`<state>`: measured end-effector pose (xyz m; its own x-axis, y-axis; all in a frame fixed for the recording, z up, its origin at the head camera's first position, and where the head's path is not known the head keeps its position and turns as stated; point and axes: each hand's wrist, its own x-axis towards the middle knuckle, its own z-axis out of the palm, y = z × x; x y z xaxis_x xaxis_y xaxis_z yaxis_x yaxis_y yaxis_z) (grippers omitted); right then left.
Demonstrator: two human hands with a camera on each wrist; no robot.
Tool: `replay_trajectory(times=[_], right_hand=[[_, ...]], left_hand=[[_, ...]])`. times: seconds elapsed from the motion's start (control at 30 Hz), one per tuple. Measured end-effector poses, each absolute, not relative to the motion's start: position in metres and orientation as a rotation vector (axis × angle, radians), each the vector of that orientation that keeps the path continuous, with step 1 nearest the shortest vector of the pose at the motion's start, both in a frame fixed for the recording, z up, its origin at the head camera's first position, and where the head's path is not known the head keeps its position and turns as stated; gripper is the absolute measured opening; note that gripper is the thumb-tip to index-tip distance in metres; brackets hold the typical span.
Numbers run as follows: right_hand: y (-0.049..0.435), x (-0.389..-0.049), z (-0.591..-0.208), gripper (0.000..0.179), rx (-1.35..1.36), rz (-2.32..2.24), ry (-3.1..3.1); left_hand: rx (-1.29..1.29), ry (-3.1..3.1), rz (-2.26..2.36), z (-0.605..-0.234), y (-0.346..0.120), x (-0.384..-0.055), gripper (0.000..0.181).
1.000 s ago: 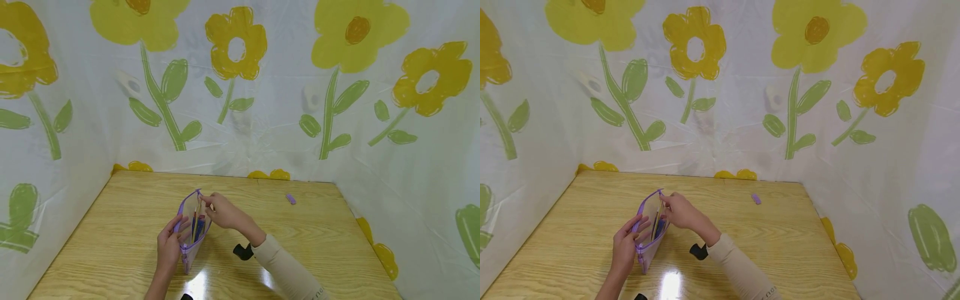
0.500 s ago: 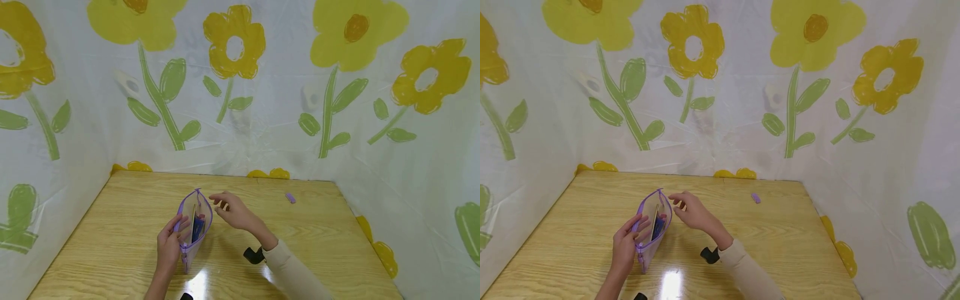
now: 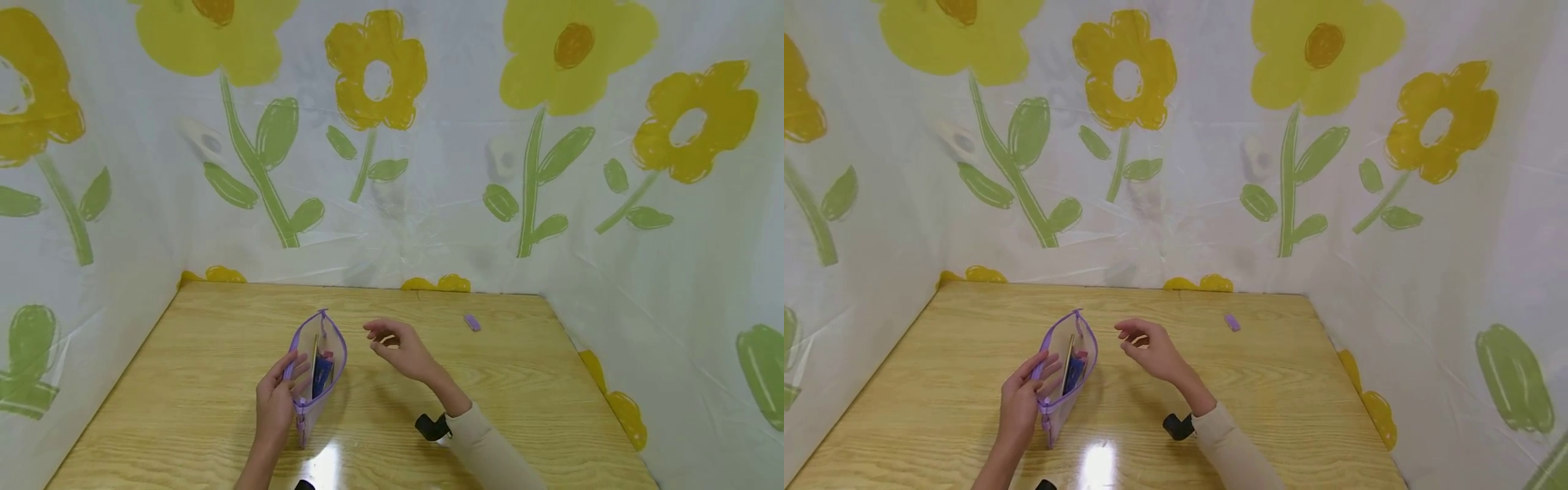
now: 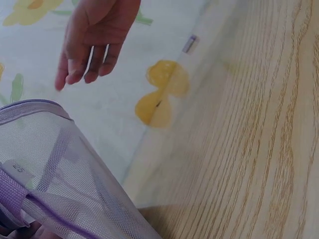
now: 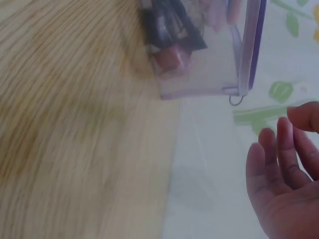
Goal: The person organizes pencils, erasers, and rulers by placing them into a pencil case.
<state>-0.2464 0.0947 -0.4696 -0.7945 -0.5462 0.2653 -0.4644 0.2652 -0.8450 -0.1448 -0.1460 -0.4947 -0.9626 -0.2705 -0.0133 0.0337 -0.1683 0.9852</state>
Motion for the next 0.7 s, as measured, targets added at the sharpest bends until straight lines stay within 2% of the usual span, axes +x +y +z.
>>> replay_trajectory(times=[0.7], right_hand=[[0.163,-0.25,-0.501,0.027,-0.771,-1.718,2.453]], left_hand=[[0.281,-1.853,-2.242,-0.497,-0.144,-0.148,0.061]])
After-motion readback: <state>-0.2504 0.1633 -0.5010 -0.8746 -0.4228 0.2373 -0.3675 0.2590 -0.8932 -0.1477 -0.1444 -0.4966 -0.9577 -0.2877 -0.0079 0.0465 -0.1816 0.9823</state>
